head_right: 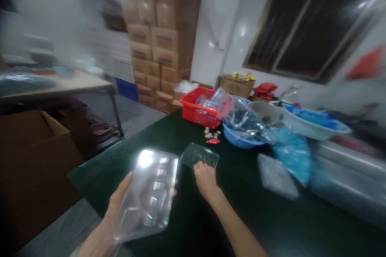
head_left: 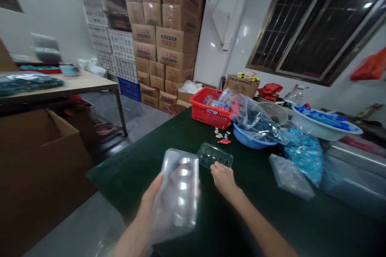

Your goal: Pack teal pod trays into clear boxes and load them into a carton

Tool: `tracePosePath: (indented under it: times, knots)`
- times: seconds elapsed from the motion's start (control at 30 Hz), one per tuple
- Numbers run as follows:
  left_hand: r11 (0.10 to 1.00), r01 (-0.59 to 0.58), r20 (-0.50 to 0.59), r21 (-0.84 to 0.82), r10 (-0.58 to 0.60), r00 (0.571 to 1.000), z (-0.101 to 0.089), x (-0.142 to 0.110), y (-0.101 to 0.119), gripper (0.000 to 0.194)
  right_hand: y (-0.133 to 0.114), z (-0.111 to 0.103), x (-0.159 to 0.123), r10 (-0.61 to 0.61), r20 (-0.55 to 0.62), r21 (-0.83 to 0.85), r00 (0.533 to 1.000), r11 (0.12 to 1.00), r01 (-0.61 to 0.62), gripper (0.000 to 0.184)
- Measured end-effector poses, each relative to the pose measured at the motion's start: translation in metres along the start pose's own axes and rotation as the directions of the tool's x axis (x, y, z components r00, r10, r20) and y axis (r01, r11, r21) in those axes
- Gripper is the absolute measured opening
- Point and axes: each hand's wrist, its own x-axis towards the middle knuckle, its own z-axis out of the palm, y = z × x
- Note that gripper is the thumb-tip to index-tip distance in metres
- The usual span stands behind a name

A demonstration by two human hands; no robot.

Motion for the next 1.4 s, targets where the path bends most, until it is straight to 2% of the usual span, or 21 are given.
tracePosePath:
  times: [0.1,0.17,0.2,0.23,0.3,0.33,0.4,0.53,0.77,1.0,1.2,1.4]
  knots:
    - [0.999,-0.048,-0.001,-0.026,0.048,0.999,0.0,0.005,-0.005,0.061,-0.025,-0.016,0.002,0.039,-0.088,0.106,0.995,0.994,-0.03,0.021]
    - [0.991,-0.132,-0.023,-0.01,0.132,0.991,0.0,0.007,-0.009,0.05,-0.05,-0.036,-0.012,0.094,-0.086,0.323,0.992,0.944,-0.062,0.029]
    - [0.987,-0.157,-0.02,0.012,0.158,0.987,0.001,0.008,-0.012,0.046,-0.063,-0.046,-0.021,0.13,-0.012,0.541,0.991,0.834,-0.103,0.029]
    - [0.987,-0.153,-0.005,0.042,0.153,0.988,0.001,0.009,-0.016,0.047,-0.076,-0.055,-0.03,0.116,0.119,0.722,0.986,0.672,-0.166,0.026]
    - [0.989,-0.101,0.038,0.111,0.097,0.995,0.001,0.011,-0.024,0.054,-0.098,-0.068,-0.044,0.005,0.317,0.869,0.948,0.399,-0.293,0.017]
    - [0.987,-0.081,0.05,0.141,0.075,0.996,0.002,0.011,-0.028,0.058,-0.105,-0.071,-0.048,-0.04,0.377,0.881,0.925,0.324,-0.345,0.015]
    - [0.98,-0.085,0.036,0.181,0.08,0.996,0.002,0.011,-0.036,0.059,-0.111,-0.072,-0.051,-0.055,0.436,0.875,0.898,0.26,-0.409,0.014]
    - [0.975,-0.089,-0.015,0.204,0.094,0.995,0.0,0.011,-0.046,0.061,-0.103,-0.064,-0.052,-0.07,0.476,0.871,0.877,0.181,-0.458,0.019]
    - [0.961,-0.041,0.007,0.274,0.041,0.999,0.002,0.012,-0.052,0.071,-0.094,-0.065,-0.06,-0.13,0.472,0.881,0.872,0.097,-0.462,0.02]
    - [0.962,0.011,-0.054,0.271,0.003,0.999,0.008,0.015,-0.056,0.076,-0.087,-0.058,-0.063,-0.151,0.461,0.887,0.874,0.066,-0.457,0.022]
    - [0.966,-0.004,-0.018,0.259,0.009,1.0,0.005,0.02,-0.061,0.079,-0.081,-0.056,-0.064,-0.157,0.468,0.883,0.869,0.059,-0.465,0.02]
    - [0.966,-0.019,-0.044,0.259,0.031,0.999,0.005,0.024,-0.065,0.081,-0.076,-0.055,-0.063,-0.15,0.47,0.882,0.87,0.05,-0.468,0.018]
